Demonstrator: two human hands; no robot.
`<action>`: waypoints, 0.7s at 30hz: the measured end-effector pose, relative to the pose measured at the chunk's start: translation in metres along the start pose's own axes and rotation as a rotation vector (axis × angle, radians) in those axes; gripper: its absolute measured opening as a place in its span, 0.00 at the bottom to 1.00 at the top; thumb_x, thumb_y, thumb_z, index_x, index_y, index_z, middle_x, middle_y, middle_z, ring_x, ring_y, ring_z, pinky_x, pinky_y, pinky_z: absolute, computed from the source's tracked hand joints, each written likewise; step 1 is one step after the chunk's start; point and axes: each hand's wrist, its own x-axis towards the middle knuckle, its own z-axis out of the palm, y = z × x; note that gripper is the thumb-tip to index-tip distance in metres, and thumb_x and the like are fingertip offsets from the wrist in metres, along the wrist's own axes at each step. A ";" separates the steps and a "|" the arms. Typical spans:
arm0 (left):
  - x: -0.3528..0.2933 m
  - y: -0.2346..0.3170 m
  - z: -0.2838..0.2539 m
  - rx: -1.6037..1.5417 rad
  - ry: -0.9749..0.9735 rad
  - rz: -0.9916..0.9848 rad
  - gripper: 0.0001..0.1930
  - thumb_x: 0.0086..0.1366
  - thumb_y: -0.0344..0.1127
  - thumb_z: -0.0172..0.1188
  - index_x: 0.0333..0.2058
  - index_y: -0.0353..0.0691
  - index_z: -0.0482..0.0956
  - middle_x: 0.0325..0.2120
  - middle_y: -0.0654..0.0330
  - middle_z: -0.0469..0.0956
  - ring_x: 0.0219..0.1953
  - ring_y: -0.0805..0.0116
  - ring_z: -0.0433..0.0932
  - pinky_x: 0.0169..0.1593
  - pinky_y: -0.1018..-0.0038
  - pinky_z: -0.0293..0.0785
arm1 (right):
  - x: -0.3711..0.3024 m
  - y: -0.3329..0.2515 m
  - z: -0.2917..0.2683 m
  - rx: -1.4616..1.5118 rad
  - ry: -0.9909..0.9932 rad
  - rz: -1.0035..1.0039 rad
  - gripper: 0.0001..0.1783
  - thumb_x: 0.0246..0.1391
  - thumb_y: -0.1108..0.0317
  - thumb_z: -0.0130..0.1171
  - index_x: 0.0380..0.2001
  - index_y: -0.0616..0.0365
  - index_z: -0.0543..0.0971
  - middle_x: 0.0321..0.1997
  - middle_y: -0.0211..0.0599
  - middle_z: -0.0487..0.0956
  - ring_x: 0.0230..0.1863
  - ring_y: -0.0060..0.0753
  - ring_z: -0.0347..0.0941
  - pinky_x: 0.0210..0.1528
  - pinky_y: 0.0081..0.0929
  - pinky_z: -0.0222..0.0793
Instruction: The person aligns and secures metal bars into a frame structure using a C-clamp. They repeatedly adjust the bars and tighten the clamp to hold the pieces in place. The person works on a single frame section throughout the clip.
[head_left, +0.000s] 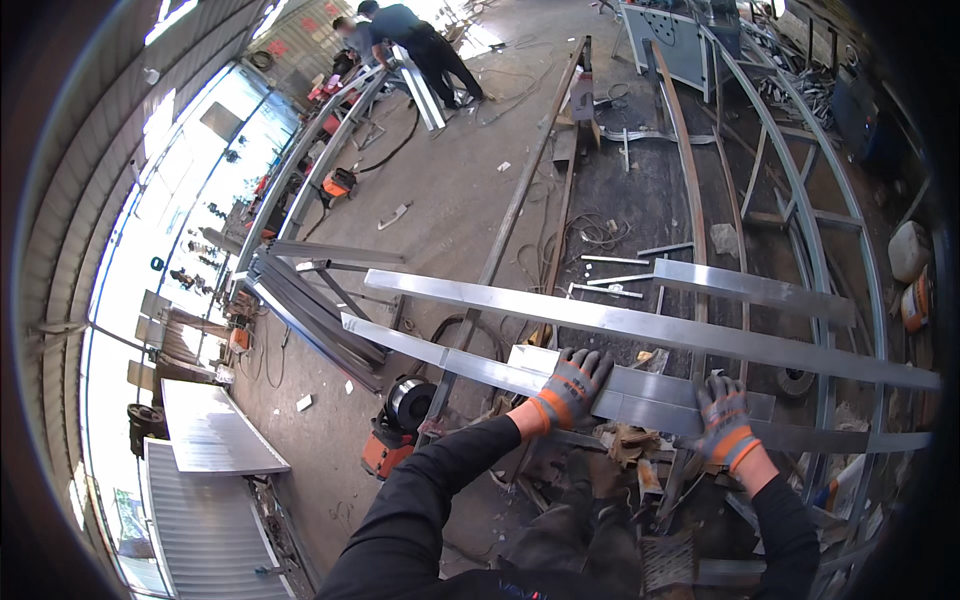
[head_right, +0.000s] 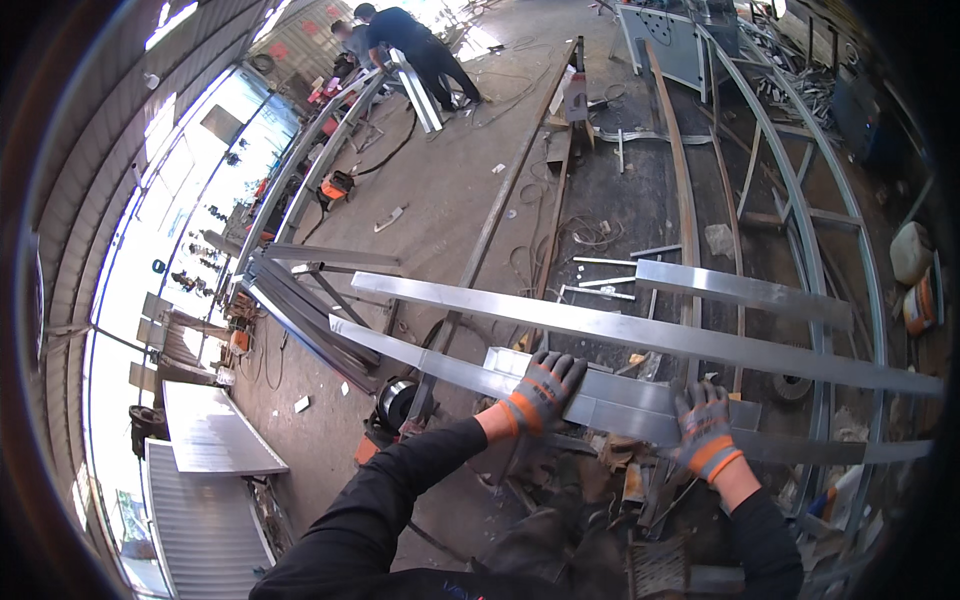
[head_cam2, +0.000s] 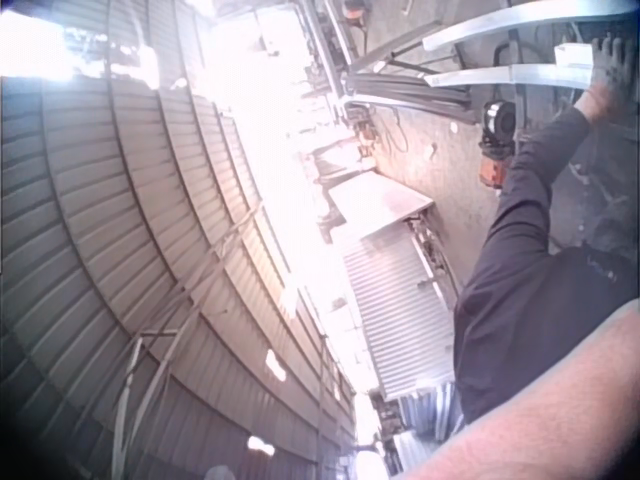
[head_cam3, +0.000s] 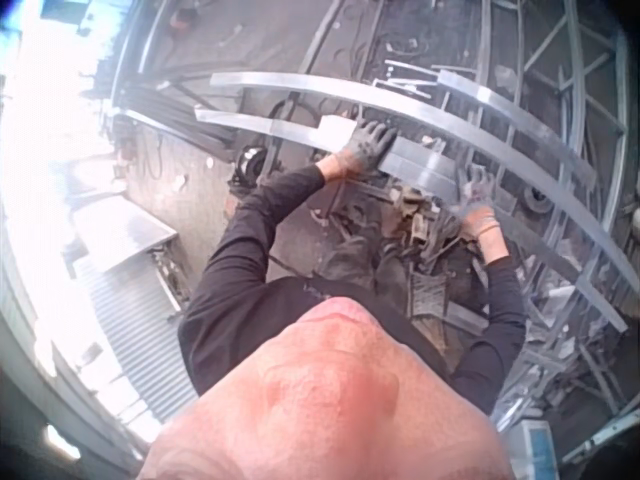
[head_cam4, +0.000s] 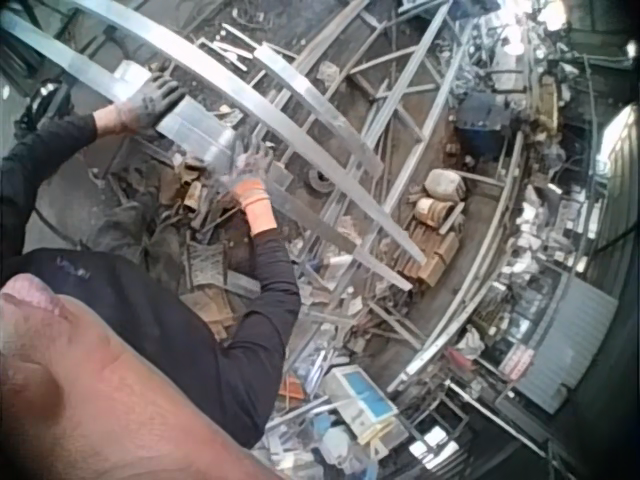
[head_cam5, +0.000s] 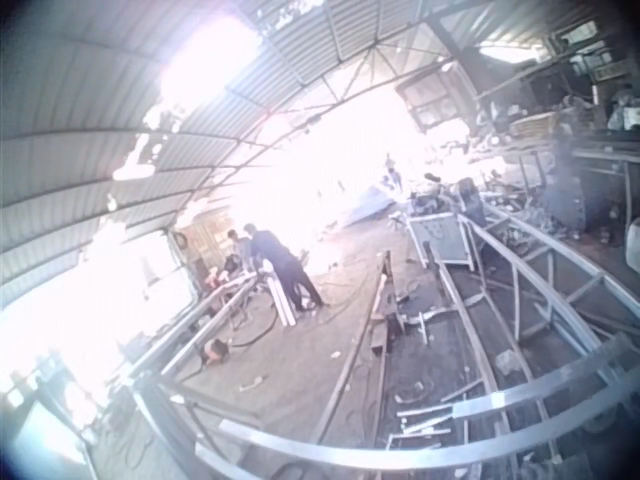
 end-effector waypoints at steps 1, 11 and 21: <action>0.000 0.000 0.000 0.014 0.000 0.006 0.61 0.45 0.62 0.83 0.73 0.29 0.73 0.61 0.41 0.77 0.66 0.38 0.75 0.72 0.40 0.67 | 0.005 0.005 -0.006 0.082 -0.030 0.007 0.75 0.41 0.19 0.79 0.82 0.60 0.71 0.83 0.67 0.69 0.82 0.70 0.63 0.87 0.69 0.51; 0.000 0.001 0.005 0.017 -0.134 -0.051 0.63 0.51 0.66 0.81 0.77 0.32 0.70 0.68 0.38 0.75 0.72 0.36 0.72 0.76 0.34 0.61 | 0.083 0.016 -0.017 0.144 -0.380 0.007 0.74 0.43 0.01 0.61 0.77 0.51 0.77 0.61 0.56 0.91 0.65 0.58 0.88 0.71 0.50 0.79; -0.003 0.006 0.010 0.072 -0.101 -0.032 0.51 0.63 0.52 0.73 0.81 0.33 0.67 0.71 0.38 0.74 0.76 0.32 0.71 0.82 0.24 0.51 | 0.077 0.022 -0.007 0.004 -0.265 -0.035 0.65 0.46 0.05 0.64 0.71 0.47 0.82 0.54 0.51 0.93 0.59 0.56 0.91 0.61 0.49 0.85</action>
